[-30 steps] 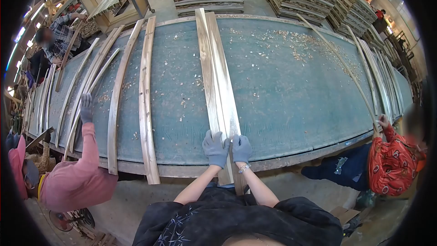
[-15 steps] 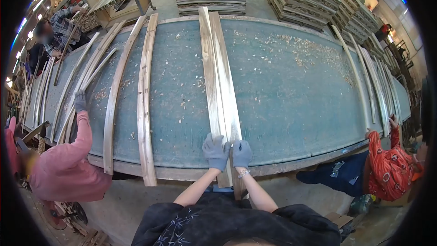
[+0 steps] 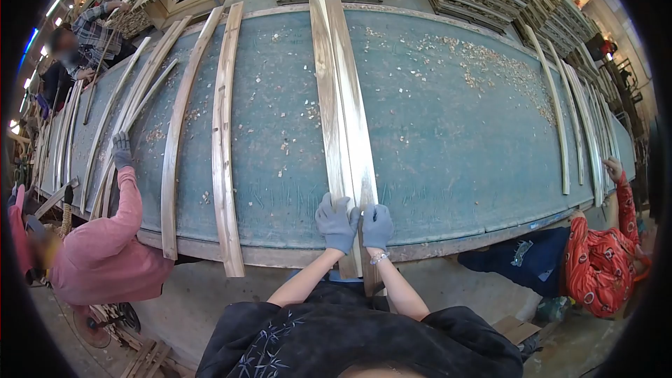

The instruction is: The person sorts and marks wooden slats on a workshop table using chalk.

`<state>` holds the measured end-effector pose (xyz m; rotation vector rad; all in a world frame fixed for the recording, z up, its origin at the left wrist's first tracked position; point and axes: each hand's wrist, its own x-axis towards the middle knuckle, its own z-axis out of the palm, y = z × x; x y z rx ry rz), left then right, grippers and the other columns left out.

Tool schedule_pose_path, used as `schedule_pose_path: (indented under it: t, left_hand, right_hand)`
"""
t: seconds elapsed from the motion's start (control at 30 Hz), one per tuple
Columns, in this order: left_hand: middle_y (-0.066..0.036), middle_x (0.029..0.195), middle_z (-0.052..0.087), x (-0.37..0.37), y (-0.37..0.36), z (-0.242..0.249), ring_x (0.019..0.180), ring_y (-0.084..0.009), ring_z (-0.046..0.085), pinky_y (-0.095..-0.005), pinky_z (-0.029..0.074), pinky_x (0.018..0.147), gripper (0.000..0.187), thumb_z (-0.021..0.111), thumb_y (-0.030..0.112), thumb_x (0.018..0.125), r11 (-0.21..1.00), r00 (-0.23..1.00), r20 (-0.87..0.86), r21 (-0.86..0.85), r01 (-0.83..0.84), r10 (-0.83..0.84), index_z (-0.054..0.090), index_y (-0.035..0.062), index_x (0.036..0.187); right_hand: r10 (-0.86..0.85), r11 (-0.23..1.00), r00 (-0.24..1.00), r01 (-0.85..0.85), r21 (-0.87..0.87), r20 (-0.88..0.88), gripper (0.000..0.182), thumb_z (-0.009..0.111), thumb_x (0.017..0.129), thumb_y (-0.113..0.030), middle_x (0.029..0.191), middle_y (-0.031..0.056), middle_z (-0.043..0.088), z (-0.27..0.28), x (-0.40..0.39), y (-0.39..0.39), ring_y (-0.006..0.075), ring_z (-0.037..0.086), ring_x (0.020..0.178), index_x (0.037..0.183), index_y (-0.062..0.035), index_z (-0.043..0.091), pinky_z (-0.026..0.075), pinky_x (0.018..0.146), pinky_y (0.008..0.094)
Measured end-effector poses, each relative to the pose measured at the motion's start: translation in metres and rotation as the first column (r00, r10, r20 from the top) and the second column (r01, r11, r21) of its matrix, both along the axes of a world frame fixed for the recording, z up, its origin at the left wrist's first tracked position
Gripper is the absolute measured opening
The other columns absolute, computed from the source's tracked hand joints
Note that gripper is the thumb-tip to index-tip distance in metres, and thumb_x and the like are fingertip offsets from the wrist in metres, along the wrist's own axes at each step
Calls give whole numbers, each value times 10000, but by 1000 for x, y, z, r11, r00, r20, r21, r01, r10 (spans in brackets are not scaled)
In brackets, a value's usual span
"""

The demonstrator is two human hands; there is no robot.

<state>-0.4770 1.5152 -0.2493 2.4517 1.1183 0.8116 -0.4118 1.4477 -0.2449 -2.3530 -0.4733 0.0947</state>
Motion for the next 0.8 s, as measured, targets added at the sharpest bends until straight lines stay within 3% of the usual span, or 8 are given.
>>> schedule_pose_path:
  t: [0.8]
  left_hand:
    - [-191, 1149, 384, -2, 2, 1, 1039, -352, 392, -452, 315, 867, 338, 550, 326, 767, 995, 1000, -6, -99, -9, 9, 493, 142, 1045]
  right_hand:
    - [12, 1000, 999, -12, 11, 37, 263, 485, 835, -264, 751, 133, 536, -3, 0, 3, 311, 526, 649, 708, -39, 532, 398, 586, 388]
